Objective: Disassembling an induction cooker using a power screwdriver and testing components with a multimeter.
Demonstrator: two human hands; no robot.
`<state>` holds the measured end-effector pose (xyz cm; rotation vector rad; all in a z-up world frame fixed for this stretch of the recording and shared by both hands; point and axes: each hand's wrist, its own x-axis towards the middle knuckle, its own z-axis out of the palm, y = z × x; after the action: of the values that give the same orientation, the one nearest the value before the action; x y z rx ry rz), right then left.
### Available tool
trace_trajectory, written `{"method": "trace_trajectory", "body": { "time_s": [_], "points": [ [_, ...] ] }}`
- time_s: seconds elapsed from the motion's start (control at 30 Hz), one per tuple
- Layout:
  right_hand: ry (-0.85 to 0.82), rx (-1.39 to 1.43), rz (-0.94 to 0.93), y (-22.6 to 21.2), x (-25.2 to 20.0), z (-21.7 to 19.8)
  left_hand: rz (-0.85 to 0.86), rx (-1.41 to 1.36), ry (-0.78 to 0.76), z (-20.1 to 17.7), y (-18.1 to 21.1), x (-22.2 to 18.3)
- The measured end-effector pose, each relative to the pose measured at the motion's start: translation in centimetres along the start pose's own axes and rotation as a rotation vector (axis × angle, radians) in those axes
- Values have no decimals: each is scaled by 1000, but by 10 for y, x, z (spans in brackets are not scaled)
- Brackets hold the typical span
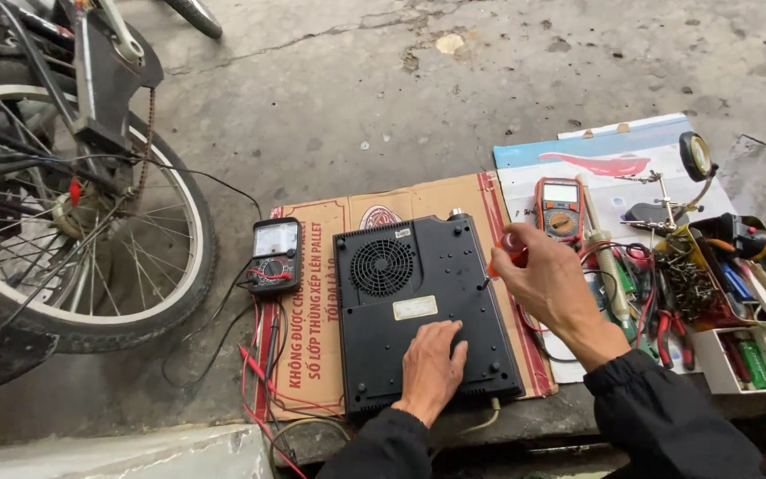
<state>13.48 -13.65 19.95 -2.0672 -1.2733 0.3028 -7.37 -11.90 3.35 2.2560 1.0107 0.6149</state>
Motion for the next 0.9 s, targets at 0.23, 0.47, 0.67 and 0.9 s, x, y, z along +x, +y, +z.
{"method": "trace_trajectory", "body": {
  "time_s": [0.23,0.47,0.67,0.9],
  "points": [
    [-171,-70,143,4,16,11,-36,-80,-102,35,-19,86],
    [-294,-87,140,9,14,29,5,-42,-36,56,-15,100],
    [-156,-85,-99,20,14,35,10,-195,130,58,-7,102],
    [-324,-165,52,15,18,37,-27,-285,88,59,-9,100]
  ]
}}
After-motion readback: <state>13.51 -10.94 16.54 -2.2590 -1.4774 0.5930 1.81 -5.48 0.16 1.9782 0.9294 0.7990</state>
